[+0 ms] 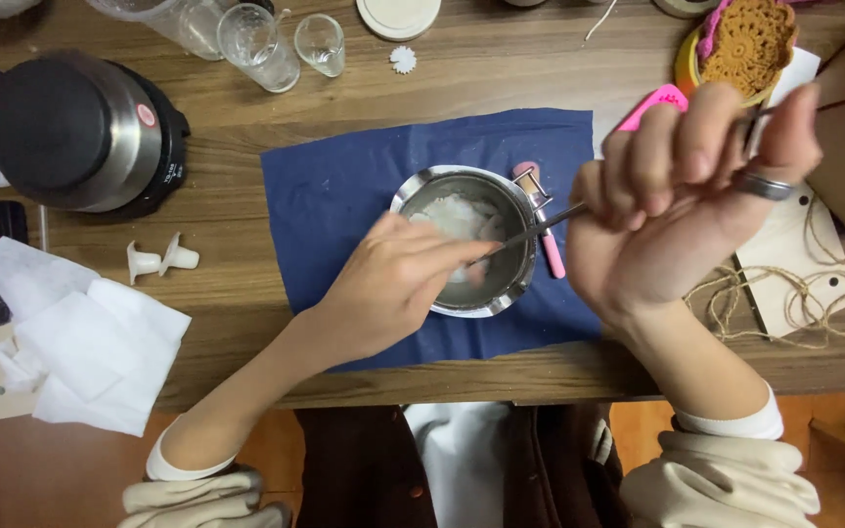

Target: The person is manually shaping a piece of white wax, using a small brush to apply powder from a blue cloth, and then placing it into a small metal bowl to continue the refining process.

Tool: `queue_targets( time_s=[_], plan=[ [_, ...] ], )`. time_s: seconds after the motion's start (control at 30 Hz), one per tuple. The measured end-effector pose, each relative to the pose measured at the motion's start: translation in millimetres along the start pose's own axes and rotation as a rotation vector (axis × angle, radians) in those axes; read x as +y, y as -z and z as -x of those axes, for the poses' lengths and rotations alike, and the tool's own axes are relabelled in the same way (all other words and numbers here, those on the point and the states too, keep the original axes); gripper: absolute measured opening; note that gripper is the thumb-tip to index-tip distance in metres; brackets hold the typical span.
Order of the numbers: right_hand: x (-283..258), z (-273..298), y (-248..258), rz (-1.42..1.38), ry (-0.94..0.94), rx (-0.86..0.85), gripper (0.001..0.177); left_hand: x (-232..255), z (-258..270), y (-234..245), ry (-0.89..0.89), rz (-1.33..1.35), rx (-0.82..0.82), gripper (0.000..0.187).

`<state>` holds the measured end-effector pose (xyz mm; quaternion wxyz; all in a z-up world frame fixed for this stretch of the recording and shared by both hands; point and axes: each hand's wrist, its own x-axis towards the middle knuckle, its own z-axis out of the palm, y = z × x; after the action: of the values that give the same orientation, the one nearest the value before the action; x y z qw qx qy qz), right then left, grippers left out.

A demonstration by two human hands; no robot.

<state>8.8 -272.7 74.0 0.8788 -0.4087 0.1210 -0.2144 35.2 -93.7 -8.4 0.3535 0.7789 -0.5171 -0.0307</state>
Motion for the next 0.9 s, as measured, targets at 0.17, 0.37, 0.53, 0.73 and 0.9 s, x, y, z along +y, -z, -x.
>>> queue_targets(
  time_s=[0.17, 0.37, 0.53, 0.73, 0.9],
  plan=[
    [3, -1, 7, 0.192, 0.167, 0.031, 0.044, 11, -2, 23, 0.217, 0.565, -0.008, 0.017],
    [8, 7, 0, 0.137, 0.223, -0.005, 0.039, 6, -4, 15, 0.047, 0.412, 0.057, 0.014],
    [14, 10, -4, 0.088, 0.225, -0.063, 0.035, 15, -1, 6, 0.035, 0.464, -0.004, 0.011],
    [31, 42, 31, 0.886, 0.201, -0.586, 0.044, 18, 16, 3, 0.038, 0.286, 0.148, 0.007],
    [-7, 26, 83, 1.274, 0.244, -0.699, 0.069, 29, 41, 6, 0.021, -0.239, 0.118, 0.043]
  ],
)
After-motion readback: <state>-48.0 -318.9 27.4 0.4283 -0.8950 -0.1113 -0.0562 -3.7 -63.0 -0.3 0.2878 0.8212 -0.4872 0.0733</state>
